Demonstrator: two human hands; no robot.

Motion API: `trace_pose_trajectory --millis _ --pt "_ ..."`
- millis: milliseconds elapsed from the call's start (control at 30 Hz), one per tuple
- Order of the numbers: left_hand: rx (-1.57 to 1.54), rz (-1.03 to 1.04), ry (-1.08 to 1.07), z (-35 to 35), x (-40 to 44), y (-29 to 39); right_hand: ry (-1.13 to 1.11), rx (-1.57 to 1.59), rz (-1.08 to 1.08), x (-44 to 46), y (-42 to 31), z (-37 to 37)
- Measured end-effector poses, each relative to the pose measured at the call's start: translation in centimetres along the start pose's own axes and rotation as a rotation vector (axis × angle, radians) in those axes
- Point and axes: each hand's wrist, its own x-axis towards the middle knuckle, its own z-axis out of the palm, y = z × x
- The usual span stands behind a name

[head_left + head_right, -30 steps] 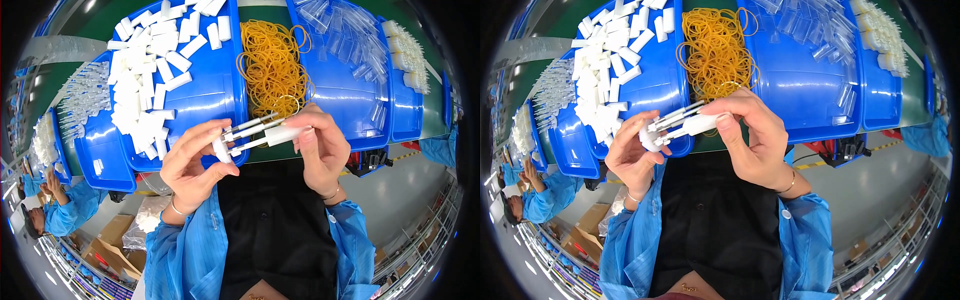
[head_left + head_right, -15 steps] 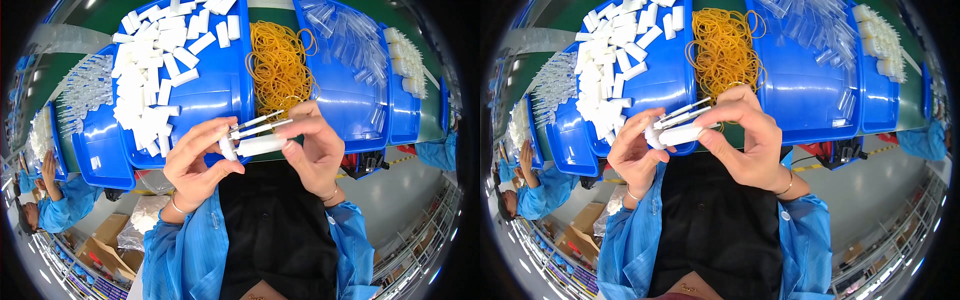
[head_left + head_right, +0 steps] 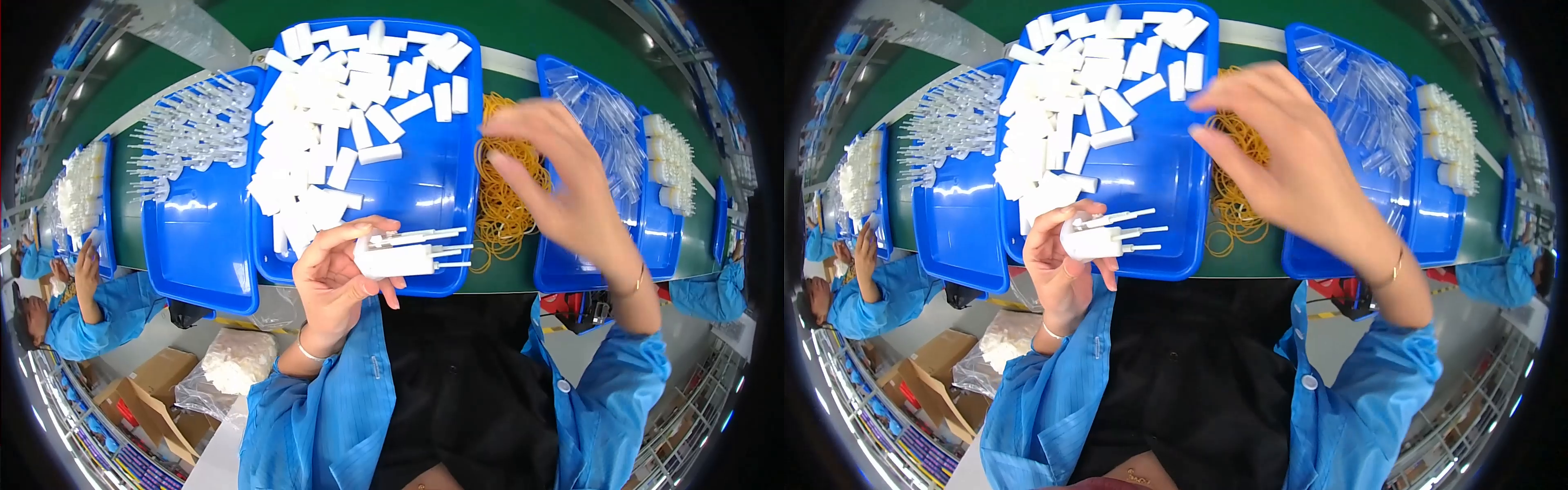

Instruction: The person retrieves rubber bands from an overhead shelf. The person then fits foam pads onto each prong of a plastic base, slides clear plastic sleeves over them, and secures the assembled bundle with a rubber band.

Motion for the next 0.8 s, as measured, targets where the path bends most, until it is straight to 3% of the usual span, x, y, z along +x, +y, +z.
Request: trace_pose_trajectory --millis 200,367,467,700,800 --pt "-0.015 0.061 -0.053 -0.8 -0.5 0.8 -0.038 -0.059 -0.257 11.4 3.4 9.1" --pt "0.044 0.117 0.025 -2.4 -1.4 2.3 0.034 -0.146 -0.215 16.7 2.0 17.6" --pt "0.042 0.160 0.093 -3.3 -1.6 2.7 -0.138 -0.228 -0.263 15.8 0.8 16.8" --pt "0.101 0.117 0.137 -4.1 -0.7 3.4 -0.198 -0.185 -0.267 10.2 -0.5 11.7" --pt "0.117 0.060 0.145 -3.9 0.0 2.9 -0.107 -0.143 -0.292 8.3 -0.1 10.7"
